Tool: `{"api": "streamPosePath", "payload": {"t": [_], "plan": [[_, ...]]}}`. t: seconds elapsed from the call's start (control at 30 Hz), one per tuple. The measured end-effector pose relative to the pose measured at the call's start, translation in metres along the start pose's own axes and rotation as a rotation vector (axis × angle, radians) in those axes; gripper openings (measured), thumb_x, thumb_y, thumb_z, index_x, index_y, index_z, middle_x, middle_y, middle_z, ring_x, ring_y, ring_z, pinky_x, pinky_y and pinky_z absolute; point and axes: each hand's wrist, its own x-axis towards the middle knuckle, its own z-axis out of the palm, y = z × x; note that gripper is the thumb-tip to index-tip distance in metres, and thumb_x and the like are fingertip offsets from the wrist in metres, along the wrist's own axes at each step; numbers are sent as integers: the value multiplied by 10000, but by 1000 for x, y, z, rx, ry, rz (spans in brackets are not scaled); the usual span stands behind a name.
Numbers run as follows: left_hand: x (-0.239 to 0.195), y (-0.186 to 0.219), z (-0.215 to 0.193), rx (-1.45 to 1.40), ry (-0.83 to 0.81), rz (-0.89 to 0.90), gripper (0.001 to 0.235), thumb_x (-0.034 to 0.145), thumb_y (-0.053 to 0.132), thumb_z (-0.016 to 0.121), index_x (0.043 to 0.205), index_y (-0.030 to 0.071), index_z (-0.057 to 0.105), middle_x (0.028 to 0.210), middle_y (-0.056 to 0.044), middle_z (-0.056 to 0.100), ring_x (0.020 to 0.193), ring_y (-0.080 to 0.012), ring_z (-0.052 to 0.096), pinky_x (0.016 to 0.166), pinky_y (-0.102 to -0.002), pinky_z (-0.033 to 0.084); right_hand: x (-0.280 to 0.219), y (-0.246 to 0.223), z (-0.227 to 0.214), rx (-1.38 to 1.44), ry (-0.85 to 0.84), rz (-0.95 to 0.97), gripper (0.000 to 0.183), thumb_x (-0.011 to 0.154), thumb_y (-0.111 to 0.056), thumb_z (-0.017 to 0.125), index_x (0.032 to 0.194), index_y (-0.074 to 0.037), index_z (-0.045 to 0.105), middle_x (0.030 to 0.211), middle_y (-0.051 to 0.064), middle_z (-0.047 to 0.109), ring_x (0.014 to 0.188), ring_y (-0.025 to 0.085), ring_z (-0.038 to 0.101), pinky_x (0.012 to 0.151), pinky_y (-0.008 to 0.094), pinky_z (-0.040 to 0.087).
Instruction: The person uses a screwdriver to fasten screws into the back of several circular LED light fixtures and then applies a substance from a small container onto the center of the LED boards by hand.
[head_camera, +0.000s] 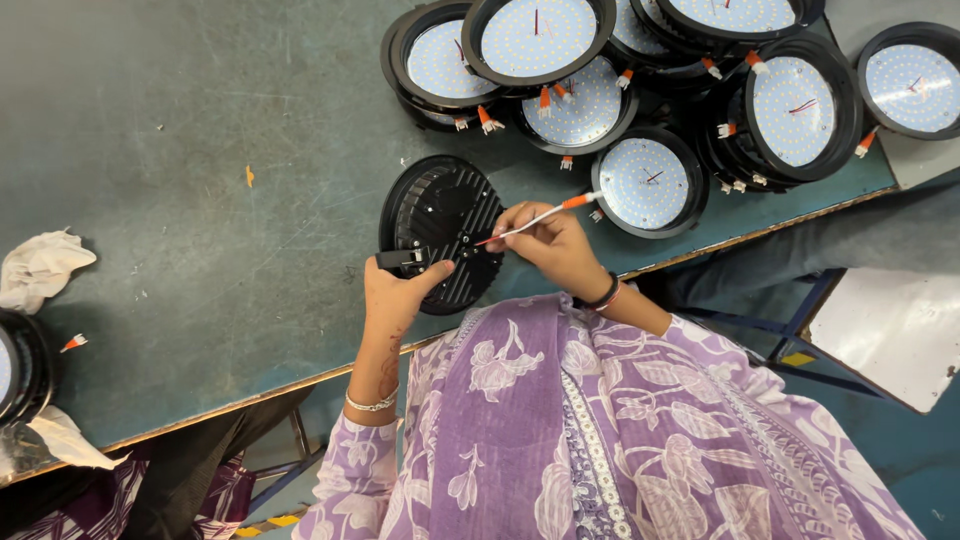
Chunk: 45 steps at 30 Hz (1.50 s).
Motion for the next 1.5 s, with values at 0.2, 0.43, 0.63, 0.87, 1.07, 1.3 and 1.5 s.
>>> {"api": "streamPosePath", "payload": {"t": [0.2, 0.43, 0.63, 0.87, 1.07, 1.3, 1.5], "plan": [[-7, 6, 4, -31, -34, 23, 215, 702, 141, 884, 775, -7, 746, 706, -40, 733, 592, -89, 663, 562, -242, 529, 2, 3, 9, -85, 37, -42, 137, 985, 87, 618, 944, -20, 544, 1071, 92, 648, 1041, 197, 707, 968, 347, 593], [-9, 8, 3, -38, -51, 7, 230, 695, 126, 890, 801, -16, 744, 731, -61, 746, 604, -101, 687, 573, -253, 554, 2, 6, 17, -70, 85, -81, 167, 965, 95, 634, 922, -32, 536, 1083, 91, 659, 1036, 180, 707, 960, 340, 600], [-10, 7, -2, -58, -65, 32, 219, 706, 120, 890, 804, -19, 752, 729, -56, 744, 603, -96, 674, 567, -248, 541, -5, -19, 46, -606, 109, -196, 236, 911, 81, 731, 779, -18, 562, 1030, 133, 711, 974, 201, 718, 840, 313, 581], [-9, -1, -12, 7, -39, 20, 227, 707, 150, 893, 785, -19, 763, 710, -54, 746, 593, -98, 668, 562, -252, 532, -1, -27, 77, -912, 78, -391, 210, 932, 6, 746, 801, -6, 582, 958, 123, 699, 905, 207, 728, 778, 291, 571], [0, -10, -28, 32, 5, 34, 291, 659, 155, 927, 780, -12, 722, 723, -30, 731, 609, -83, 660, 567, -254, 543, 6, -1, 74, -681, 174, -222, 241, 909, -37, 754, 788, -8, 547, 936, 114, 721, 874, 197, 723, 766, 300, 567], [12, -18, -51, 74, -123, -11, 233, 690, 146, 906, 754, -17, 751, 686, -11, 707, 571, -80, 594, 541, -255, 483, 3, 5, 96, -931, 111, -418, 138, 932, -13, 722, 866, -13, 601, 985, 108, 699, 946, 217, 711, 814, 318, 573], [21, -53, -54, 49, -52, 3, 424, 708, 168, 948, 906, -32, 632, 777, -35, 717, 647, -72, 640, 601, -262, 535, 3, 41, 109, -717, 330, -361, 188, 921, 16, 725, 823, -36, 574, 1001, 101, 708, 933, 205, 707, 805, 324, 576]]}}
